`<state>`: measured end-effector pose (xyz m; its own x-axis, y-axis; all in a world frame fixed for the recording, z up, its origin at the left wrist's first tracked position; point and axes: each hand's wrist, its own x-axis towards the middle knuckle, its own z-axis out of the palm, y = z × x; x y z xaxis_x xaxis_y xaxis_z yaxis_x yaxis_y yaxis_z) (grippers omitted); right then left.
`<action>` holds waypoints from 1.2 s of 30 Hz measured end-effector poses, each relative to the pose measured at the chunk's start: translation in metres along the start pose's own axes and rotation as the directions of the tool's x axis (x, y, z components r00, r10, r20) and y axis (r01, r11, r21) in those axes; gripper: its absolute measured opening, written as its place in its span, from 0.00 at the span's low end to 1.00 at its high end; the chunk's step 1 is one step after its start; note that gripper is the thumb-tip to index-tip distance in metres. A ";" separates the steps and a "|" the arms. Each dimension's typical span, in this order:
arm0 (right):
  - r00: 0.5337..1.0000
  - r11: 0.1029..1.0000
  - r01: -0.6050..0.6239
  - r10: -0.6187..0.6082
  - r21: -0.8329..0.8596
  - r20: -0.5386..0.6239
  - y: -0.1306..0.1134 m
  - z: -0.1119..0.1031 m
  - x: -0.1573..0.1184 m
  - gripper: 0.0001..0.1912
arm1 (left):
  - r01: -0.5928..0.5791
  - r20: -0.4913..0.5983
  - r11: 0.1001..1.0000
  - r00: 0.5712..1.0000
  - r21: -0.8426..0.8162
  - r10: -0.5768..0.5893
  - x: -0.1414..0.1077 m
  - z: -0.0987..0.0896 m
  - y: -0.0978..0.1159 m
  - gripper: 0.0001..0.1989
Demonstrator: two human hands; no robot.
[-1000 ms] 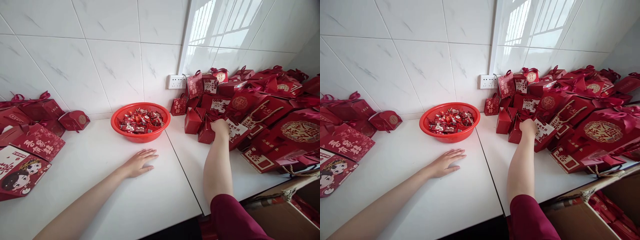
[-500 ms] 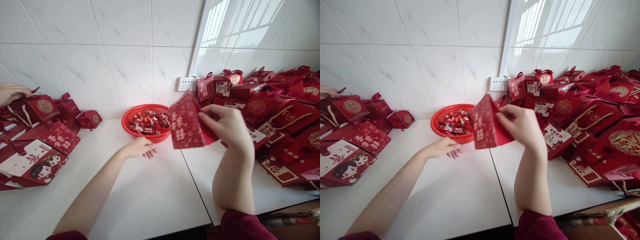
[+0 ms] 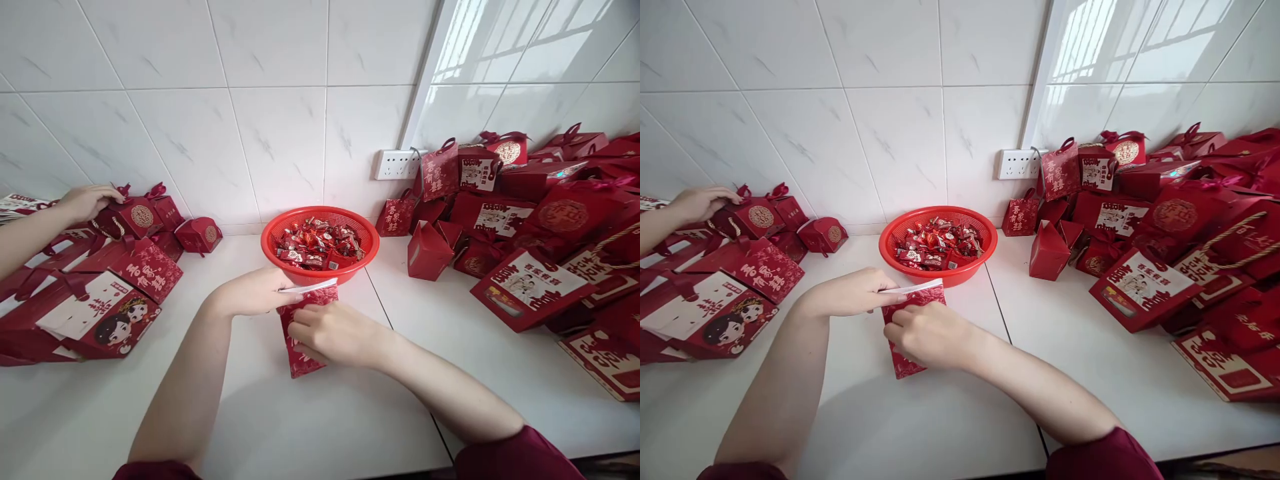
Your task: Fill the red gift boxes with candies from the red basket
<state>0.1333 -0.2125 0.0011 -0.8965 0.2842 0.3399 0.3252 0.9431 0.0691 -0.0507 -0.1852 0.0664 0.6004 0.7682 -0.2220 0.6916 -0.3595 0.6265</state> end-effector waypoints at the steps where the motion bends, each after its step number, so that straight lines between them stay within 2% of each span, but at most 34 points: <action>1: 0.999 1.000 -0.029 0.028 -0.005 -0.033 0.003 -0.003 -0.001 0.08 | -0.070 -0.019 0.997 0.997 -0.016 0.070 0.002 0.000 0.001 0.17; 3: 0.990 0.995 -0.101 0.098 -0.021 -0.104 0.009 -0.013 -0.005 0.10 | -0.176 -0.074 0.984 0.982 -0.027 0.173 0.005 -0.001 0.001 0.16; 5: 0.976 0.986 -0.166 0.161 -0.024 -0.149 0.014 -0.021 -0.010 0.11 | -0.187 -0.107 0.982 0.977 0.012 0.187 0.007 -0.002 0.001 0.16; 8: 0.959 0.970 -0.244 0.244 0.016 -0.142 0.020 -0.028 -0.019 0.12 | -0.099 -0.081 0.994 0.991 0.055 0.103 0.007 -0.003 -0.002 0.16; 12: 0.935 0.937 -0.343 0.347 0.067 -0.067 0.021 -0.031 -0.027 0.14 | 0.000 0.033 0.999 0.999 -0.053 0.002 0.004 0.000 -0.001 0.17; 17: 0.910 0.921 -0.386 0.371 -0.050 -0.182 0.014 -0.033 -0.027 0.11 | 0.064 0.090 0.980 0.995 -0.186 -0.047 -0.002 0.004 0.009 0.20; 21: 0.898 0.892 -0.438 0.427 -0.116 -0.109 0.011 -0.036 -0.029 0.09 | 0.153 0.115 0.977 0.984 -0.147 -0.137 -0.004 0.004 0.010 0.21; 23: 0.903 0.897 -0.428 0.421 -0.112 -0.082 0.012 -0.038 -0.031 0.08 | 0.180 0.093 0.981 0.981 -0.075 -0.173 -0.004 0.004 0.009 0.21; 27: 0.933 0.933 -0.360 0.359 -0.018 -0.026 0.013 -0.043 -0.032 0.08 | 0.163 0.088 0.987 0.983 -0.005 -0.162 -0.005 0.004 0.008 0.20; 31: 0.927 0.925 -0.375 0.375 0.062 0.019 0.011 -0.044 -0.029 0.06 | 0.203 0.130 0.977 0.972 -0.061 -0.193 -0.005 0.004 0.011 0.23; 36: 0.939 0.933 -0.332 0.341 0.142 -0.046 0.009 -0.042 -0.026 0.09 | 0.201 0.149 0.970 0.972 -0.138 -0.180 -0.006 0.004 0.012 0.23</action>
<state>0.1720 -0.2186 0.0321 -0.7172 0.5803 0.3857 0.5579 0.8099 -0.1812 -0.0446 -0.1956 0.0722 0.5190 0.7328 -0.4400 0.7359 -0.1212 0.6661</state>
